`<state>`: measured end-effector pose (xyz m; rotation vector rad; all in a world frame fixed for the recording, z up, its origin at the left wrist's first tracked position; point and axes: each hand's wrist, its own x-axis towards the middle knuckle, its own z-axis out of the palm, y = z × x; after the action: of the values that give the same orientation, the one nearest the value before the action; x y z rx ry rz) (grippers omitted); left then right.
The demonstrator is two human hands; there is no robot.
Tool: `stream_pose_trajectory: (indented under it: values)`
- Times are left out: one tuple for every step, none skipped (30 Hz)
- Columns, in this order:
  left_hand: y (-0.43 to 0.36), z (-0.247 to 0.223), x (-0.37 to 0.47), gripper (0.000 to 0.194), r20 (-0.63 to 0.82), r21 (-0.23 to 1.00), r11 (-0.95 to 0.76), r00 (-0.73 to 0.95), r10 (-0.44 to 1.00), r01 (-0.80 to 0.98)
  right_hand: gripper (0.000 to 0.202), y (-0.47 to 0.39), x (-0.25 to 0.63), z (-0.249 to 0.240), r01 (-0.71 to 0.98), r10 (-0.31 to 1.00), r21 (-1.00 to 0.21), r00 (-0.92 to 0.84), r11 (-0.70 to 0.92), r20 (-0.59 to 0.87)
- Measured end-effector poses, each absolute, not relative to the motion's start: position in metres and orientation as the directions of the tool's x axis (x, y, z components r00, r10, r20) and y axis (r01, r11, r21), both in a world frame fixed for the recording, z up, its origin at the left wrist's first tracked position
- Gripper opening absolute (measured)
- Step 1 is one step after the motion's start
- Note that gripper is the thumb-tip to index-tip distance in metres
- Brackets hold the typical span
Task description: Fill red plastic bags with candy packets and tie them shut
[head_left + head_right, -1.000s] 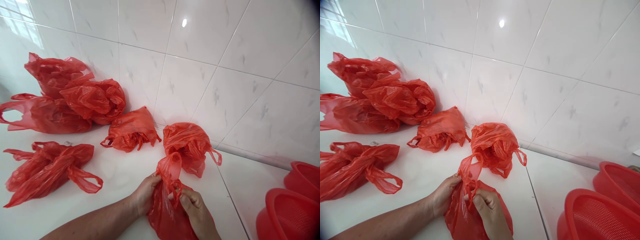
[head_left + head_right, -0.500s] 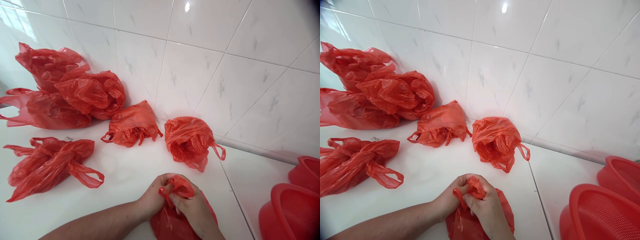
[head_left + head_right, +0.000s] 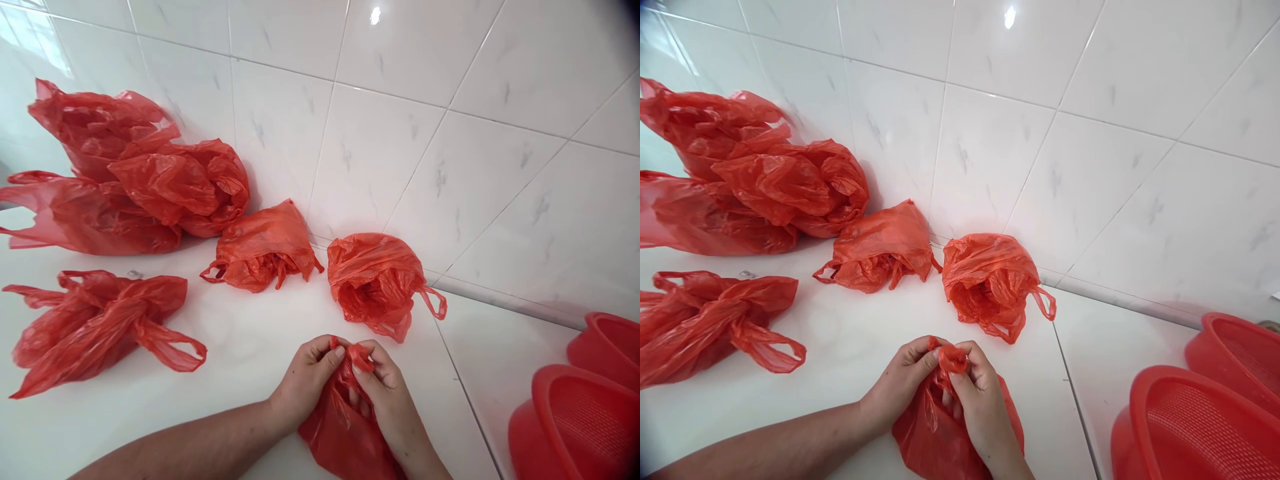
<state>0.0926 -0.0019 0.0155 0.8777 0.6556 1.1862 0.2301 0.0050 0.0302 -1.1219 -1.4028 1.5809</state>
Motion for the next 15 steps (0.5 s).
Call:
stream_pose_trajectory:
  values:
    - [0.0, 0.014, 0.092, 0.029, -0.016, 0.839, 0.152, 0.256, 0.967, -0.522, 0.018, 0.005, 0.232, 0.029, -0.015, 0.916, -0.989, -0.379, -0.15, -0.133]
    - [0.002, 0.012, 0.092, 0.028, -0.037, 0.826, 0.164, 0.238, 0.971, -0.539, 0.019, 0.006, 0.235, 0.029, -0.051, 0.909, -0.986, -0.399, -0.157, -0.124]
    - [0.003, 0.011, 0.091, 0.026, -0.053, 0.818, 0.166, 0.215, 0.975, -0.551, 0.022, 0.007, 0.238, 0.029, -0.073, 0.907, -0.985, -0.406, -0.154, -0.111]
    - [0.004, 0.009, 0.089, 0.025, -0.066, 0.816, 0.161, 0.188, 0.98, -0.554, 0.026, 0.008, 0.24, 0.029, -0.073, 0.91, -0.988, -0.403, -0.139, -0.099]
    - [0.004, 0.008, 0.088, 0.023, -0.074, 0.82, 0.154, 0.165, 0.983, -0.551, 0.028, 0.008, 0.242, 0.031, -0.048, 0.913, -0.992, -0.399, -0.119, -0.09]
    - [0.005, 0.008, 0.087, 0.023, -0.078, 0.827, 0.147, 0.148, 0.986, -0.543, 0.027, 0.009, 0.243, 0.032, -0.006, 0.916, -0.996, -0.393, -0.092, -0.082]
    - [0.005, 0.007, 0.086, 0.023, -0.079, 0.837, 0.141, 0.138, 0.987, -0.529, 0.023, 0.01, 0.244, 0.034, 0.045, 0.918, -0.997, -0.389, -0.065, -0.077]
    - [0.005, 0.007, 0.085, 0.023, -0.076, 0.852, 0.131, 0.128, 0.989, -0.506, 0.021, 0.011, 0.244, 0.036, 0.099, 0.92, -0.994, -0.384, -0.044, -0.078]
    - [0.004, 0.008, 0.084, 0.022, -0.069, 0.873, 0.111, 0.106, 0.992, -0.474, 0.023, 0.011, 0.243, 0.037, 0.152, 0.927, -0.988, -0.368, -0.023, -0.078]
    - [0.004, 0.009, 0.083, 0.02, -0.054, 0.897, 0.081, 0.073, 0.996, -0.434, 0.029, 0.012, 0.242, 0.037, 0.21, 0.942, -0.978, -0.327, -0.004, -0.074]
    - [0.003, 0.01, 0.082, 0.018, -0.032, 0.921, 0.046, 0.043, 0.999, -0.387, 0.033, 0.014, 0.241, 0.036, 0.279, 0.962, -0.96, -0.263, 0.008, -0.068]
    - [0.002, 0.011, 0.082, 0.016, -0.002, 0.941, 0.009, 0.021, 1.0, -0.337, 0.034, 0.015, 0.24, 0.034, 0.354, 0.981, -0.935, -0.186, 0.012, -0.058]
    - [0.001, 0.012, 0.082, 0.013, 0.031, 0.955, -0.026, 0.01, 0.999, -0.295, 0.032, 0.017, 0.24, 0.033, 0.422, 0.992, -0.907, -0.119, 0.009, -0.045]
    - [-0.001, 0.013, 0.083, 0.01, 0.065, 0.964, -0.06, 0.013, 0.998, -0.261, 0.028, 0.018, 0.24, 0.031, 0.473, 0.997, -0.881, -0.069, 0.006, -0.03]
    - [-0.002, 0.014, 0.083, 0.008, 0.102, 0.968, -0.093, 0.027, 0.994, -0.231, 0.024, 0.02, 0.24, 0.029, 0.5, 0.999, -0.866, -0.049, 0.01, -0.017]
